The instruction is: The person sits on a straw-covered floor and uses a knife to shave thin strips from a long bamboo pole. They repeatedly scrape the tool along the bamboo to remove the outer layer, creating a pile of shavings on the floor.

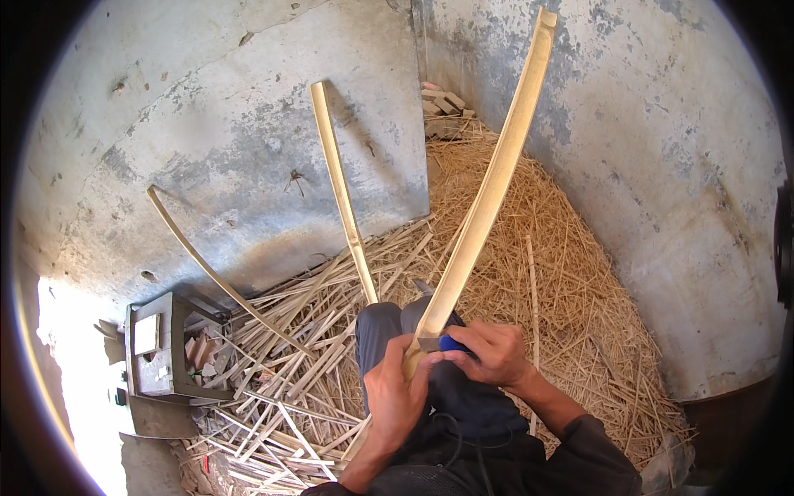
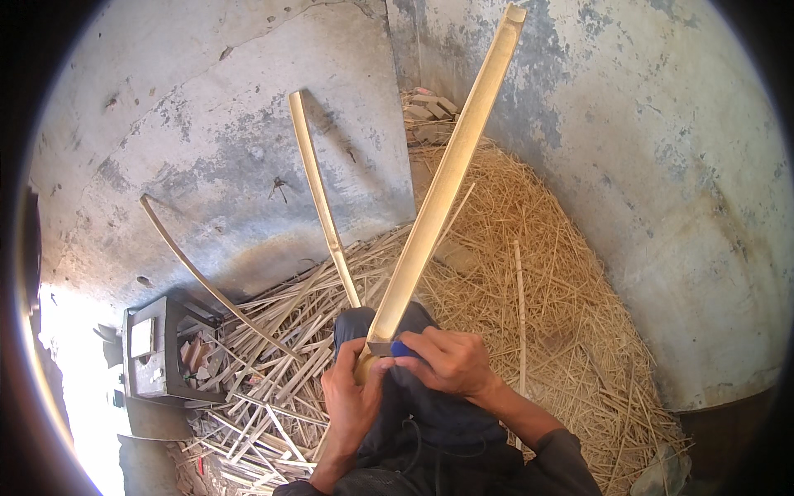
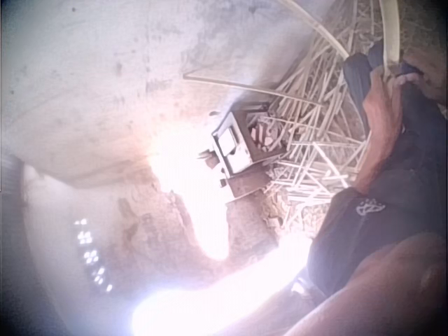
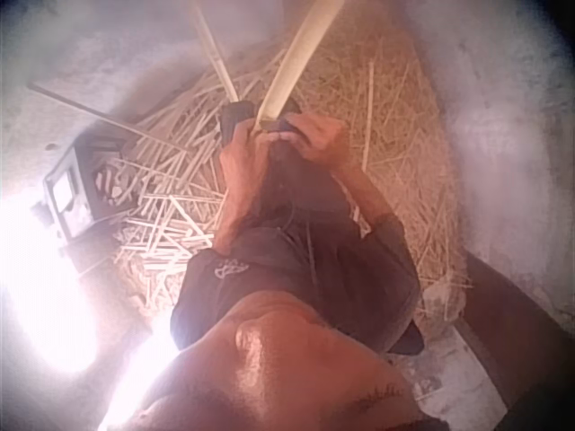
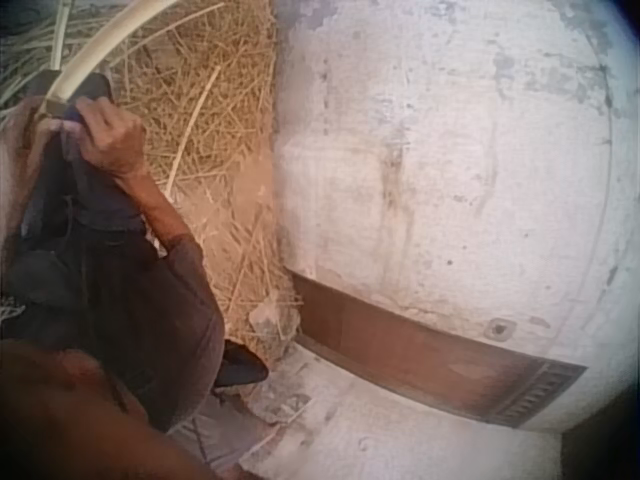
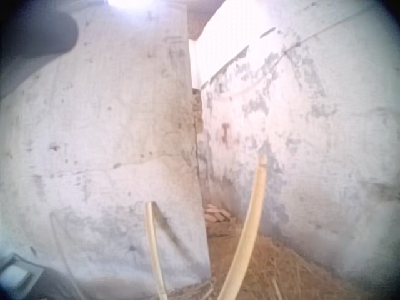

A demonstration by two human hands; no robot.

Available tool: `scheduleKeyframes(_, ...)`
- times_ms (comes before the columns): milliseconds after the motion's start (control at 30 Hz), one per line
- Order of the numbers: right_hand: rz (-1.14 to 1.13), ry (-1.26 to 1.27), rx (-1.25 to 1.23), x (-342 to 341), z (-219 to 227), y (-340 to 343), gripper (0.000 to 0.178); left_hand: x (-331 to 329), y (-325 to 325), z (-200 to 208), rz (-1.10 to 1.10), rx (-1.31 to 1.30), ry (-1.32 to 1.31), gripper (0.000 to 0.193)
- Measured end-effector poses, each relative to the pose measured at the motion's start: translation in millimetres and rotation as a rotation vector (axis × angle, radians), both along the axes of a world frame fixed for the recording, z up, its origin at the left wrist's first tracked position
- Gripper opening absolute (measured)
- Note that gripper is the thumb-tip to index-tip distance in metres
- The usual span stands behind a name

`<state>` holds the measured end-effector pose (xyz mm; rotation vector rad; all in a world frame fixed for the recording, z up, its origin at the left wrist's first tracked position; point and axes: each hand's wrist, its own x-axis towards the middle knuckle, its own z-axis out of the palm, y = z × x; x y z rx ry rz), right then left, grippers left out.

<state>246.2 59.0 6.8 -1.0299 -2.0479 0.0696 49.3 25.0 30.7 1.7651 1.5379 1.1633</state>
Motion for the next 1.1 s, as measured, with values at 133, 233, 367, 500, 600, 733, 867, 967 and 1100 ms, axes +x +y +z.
scheduleKeyframes(133,-0.005,-0.003,0.022,0,-1,1,0.032,1,1,3,-0.004,-0.014,-0.021,0.031)
scheduleKeyframes(233,-0.026,-0.034,0.041,0,3,1,0.031,1,1,0,0.007,-0.022,-0.047,0.033)
scheduleKeyframes(367,-0.05,-0.048,0.057,0,6,0,0.031,2,1,0,0.02,-0.035,-0.072,0.032)
scheduleKeyframes(500,-0.073,-0.032,0.082,1,3,2,0.031,2,2,2,0.02,-0.06,-0.068,0.03)
scheduleKeyframes(600,-0.076,-0.04,0.081,1,1,3,0.036,2,1,3,0.02,-0.093,-0.07,0.029)
scheduleKeyframes(733,-0.082,-0.062,0.089,1,-2,2,0.034,0,1,0,0.015,-0.089,-0.052,0.029)
scheduleKeyframes(867,-0.08,-0.081,0.091,0,2,1,0.03,-4,1,-4,-0.007,-0.055,-0.059,0.028)
scheduleKeyframes(967,-0.129,-0.004,0.067,3,3,5,0.031,-7,0,1,-0.002,-0.111,-0.019,0.029)
scheduleKeyframes(1100,-0.183,0.063,0.06,18,4,17,0.03,-13,-7,-6,0.007,-0.111,0.011,0.03)
